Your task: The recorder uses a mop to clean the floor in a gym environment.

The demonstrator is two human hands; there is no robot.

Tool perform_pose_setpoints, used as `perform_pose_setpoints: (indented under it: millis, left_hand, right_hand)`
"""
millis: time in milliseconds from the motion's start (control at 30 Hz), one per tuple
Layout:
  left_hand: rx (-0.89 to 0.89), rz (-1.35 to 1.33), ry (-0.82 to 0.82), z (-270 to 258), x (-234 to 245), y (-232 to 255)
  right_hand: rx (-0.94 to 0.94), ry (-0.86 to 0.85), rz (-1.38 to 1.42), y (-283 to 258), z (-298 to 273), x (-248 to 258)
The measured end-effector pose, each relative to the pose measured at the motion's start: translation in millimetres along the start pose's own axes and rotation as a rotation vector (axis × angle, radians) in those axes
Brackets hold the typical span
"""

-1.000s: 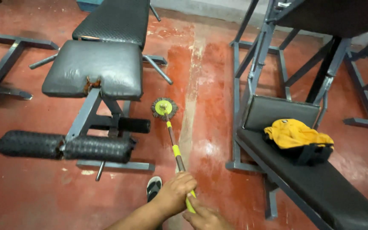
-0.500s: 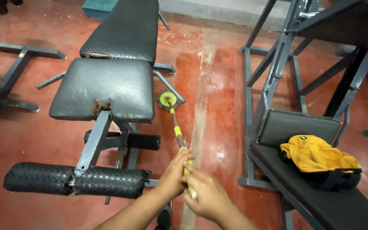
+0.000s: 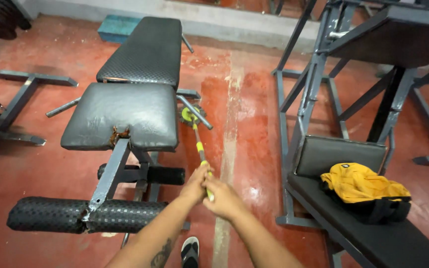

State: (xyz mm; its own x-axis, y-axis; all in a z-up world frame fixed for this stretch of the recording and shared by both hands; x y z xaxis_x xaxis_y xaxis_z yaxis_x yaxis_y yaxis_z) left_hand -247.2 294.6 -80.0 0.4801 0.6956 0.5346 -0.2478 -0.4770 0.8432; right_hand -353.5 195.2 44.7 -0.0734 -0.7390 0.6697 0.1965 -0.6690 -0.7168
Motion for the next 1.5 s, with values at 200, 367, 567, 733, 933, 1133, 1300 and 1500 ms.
perform_pose_setpoints:
  millis: [200, 367, 567, 733, 933, 1133, 1300, 1500]
  left_hand:
    - [-0.3, 0.108, 0.165, -90, -31, 30]
    - [-0.34, 0.12, 0.116, -190, -16, 129]
    - [-0.425, 0.036, -0.071, -281, -34, 188]
    - [-0.642, -0.044, -0.035, -337, -55, 218]
    - [-0.731, -0.233, -0.038, -372, -98, 193]
    - [-0.579, -0.225, -0.089, -376, -104, 186]
    - [-0.578, -0.201, -0.095, -357, -99, 175]
    - [-0.519, -0.18, -0.199, -323, -75, 156]
  right_hand:
    - [-0.119, -0.061, -0.053, -32, -92, 5]
    - [-0.107, -0.119, -0.056, -92, -182, 43]
    - [-0.013, -0.193, -0.072, -137, -285, 87]
    - [0.112, -0.202, -0.132, -124, -359, 90]
    - [0.502, -0.185, -0.333, -140, -390, 85]
    - [0.242, -0.279, 0.395, -86, -406, 35]
    - [0.307, -0.309, 0.439, -110, -376, 49]
    - [0.586, -0.141, 0.333, -147, -322, 58]
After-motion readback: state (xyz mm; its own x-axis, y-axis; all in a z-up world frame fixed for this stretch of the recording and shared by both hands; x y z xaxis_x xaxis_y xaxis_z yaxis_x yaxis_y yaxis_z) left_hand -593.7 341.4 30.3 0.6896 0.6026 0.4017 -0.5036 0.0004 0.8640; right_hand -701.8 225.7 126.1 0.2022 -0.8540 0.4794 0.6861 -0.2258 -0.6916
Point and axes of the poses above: each hand's wrist, its own z-axis towards the middle knuckle, its own x-axis out of the back of the hand, y = z × x, the point moved 2 cm from there along z, towards the middle knuckle, and after that the axes turned 6 degrees about z, right-handed, at the moved point
